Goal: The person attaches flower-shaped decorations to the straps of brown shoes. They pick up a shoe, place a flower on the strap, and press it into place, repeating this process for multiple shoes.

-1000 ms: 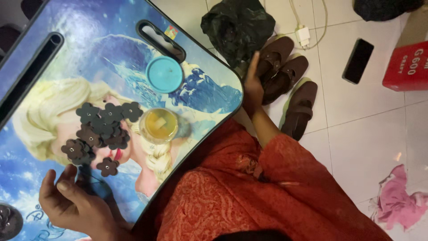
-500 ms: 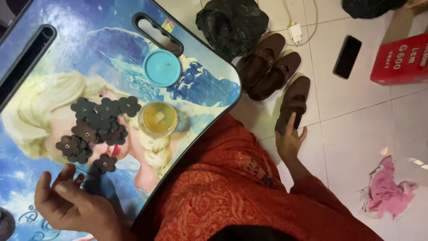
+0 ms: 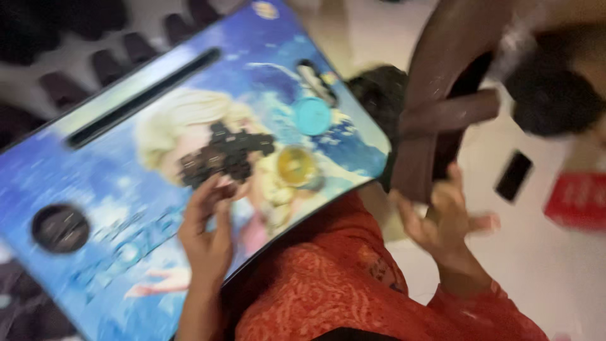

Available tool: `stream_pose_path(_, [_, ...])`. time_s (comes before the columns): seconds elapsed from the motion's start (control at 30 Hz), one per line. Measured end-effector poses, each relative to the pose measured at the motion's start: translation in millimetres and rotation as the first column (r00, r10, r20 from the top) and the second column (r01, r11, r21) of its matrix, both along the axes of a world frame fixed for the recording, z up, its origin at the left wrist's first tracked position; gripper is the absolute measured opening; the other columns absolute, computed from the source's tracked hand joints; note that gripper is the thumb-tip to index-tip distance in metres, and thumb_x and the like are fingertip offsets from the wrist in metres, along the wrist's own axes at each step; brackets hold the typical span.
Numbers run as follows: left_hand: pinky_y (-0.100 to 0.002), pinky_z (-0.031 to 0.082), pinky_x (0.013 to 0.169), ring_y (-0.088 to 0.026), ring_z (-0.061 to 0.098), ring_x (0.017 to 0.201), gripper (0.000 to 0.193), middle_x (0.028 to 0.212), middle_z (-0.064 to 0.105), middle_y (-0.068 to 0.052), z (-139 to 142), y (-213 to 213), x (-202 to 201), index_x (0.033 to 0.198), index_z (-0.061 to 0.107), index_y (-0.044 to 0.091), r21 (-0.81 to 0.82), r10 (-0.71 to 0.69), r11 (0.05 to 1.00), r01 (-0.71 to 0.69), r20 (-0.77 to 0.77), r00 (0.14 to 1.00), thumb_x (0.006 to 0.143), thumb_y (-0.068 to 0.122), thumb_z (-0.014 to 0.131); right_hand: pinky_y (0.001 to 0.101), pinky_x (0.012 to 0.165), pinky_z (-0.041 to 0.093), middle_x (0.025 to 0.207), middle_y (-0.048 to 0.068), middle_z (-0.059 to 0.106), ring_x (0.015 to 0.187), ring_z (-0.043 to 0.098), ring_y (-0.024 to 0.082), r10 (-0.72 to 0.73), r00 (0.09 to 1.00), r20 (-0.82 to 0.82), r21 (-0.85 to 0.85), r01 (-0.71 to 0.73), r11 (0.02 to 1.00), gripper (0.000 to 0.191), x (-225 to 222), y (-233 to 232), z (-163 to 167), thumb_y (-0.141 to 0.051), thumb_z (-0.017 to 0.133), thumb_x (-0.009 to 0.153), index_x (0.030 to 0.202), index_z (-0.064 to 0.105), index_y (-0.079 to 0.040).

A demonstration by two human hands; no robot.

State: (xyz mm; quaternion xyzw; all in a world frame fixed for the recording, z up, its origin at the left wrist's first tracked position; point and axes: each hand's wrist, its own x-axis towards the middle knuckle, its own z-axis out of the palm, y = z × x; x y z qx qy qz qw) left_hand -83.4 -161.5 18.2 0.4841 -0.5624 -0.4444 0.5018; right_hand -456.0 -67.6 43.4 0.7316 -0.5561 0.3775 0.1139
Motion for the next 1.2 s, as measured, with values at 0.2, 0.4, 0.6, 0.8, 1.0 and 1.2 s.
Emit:
stream_pose_path(0.2, [-0.037,0.048,0.116,-0.024,0.041,0.152,0.080,0.171,0.027,-0.010,26.6,-14.1,32.9,0.167,0.004,0.020,0.004,-0.090,0.993,0.122,-0.642,0.761,0.109,0.041,0.055,0.0479,0.119,0.034,0.133,0.018,0.042,0.120,0.047,0.032,0.437,0.570,0.696,-0.156,-0.475,0.866,0.071,122.9,-32.3,37.3,-0.025,0.072,0.098,0.153,0.029,-0.011])
stream_pose_path(0.4, [-0.037,0.052,0.107,-0.023,0.056,0.129,0.076,0.147,0.052,-0.014,43.0,3.4,100.0,0.165,0.022,0.008,0.088,0.336,0.928,-0.363,-0.621,0.708,0.106,0.030,0.064,0.0458,0.118,0.033,0.155,0.021,0.036,0.137,0.043,0.031,0.178,0.061,0.982,-0.034,-0.871,0.490,0.082,212.5,-84.5,31.4,-0.035,0.061,0.103,0.168,0.016,-0.013])
stream_pose_path(0.6, [-0.028,0.062,0.071,-0.016,0.069,0.099,0.069,0.120,0.066,-0.014,49.5,36.5,150.1,0.154,0.030,0.008,0.208,0.642,0.763,-0.612,-0.360,0.677,0.098,0.026,0.067,0.0470,0.122,0.034,0.158,0.016,0.046,0.142,0.049,0.029,-0.304,-0.317,0.898,-0.206,-0.915,0.348,0.075,277.1,-115.5,14.8,-0.029,0.052,0.107,0.171,0.016,-0.012])
stream_pose_path(0.8, [-0.025,0.060,0.061,-0.015,0.069,0.093,0.072,0.119,0.067,-0.014,51.8,44.6,167.9,0.152,0.033,0.007,0.211,0.714,0.696,-0.687,-0.310,0.628,0.096,0.028,0.072,0.0459,0.121,0.038,0.155,0.014,0.052,0.138,0.055,0.027,-0.438,-0.376,0.816,-0.237,-0.910,0.339,0.069,300.0,-125.2,-8.5,-0.024,0.049,0.108,0.169,0.023,-0.006])
stream_pose_path(1.0, [-0.025,0.059,0.060,-0.014,0.070,0.090,0.073,0.116,0.070,-0.014,47.8,41.8,172.8,0.151,0.034,0.006,0.216,0.728,0.684,-0.697,-0.270,0.630,0.095,0.031,0.073,0.0443,0.117,0.044,0.151,0.015,0.056,0.133,0.059,0.027,-0.500,-0.442,0.745,-0.317,-0.894,0.318,0.067,298.0,-128.2,-19.3,-0.023,0.052,0.110,0.169,0.025,-0.006])
stream_pose_path(1.2, [-0.024,0.058,0.062,-0.014,0.070,0.089,0.074,0.113,0.071,-0.013,37.2,38.3,173.1,0.153,0.033,0.004,0.214,0.728,0.685,-0.697,-0.245,0.640,0.096,0.032,0.072,0.0441,0.116,0.046,0.151,0.017,0.056,0.132,0.060,0.027,-0.494,-0.426,0.758,-0.291,-0.899,0.328,0.069,297.6,-129.4,-20.5,-0.021,0.053,0.109,0.170,0.023,-0.004])
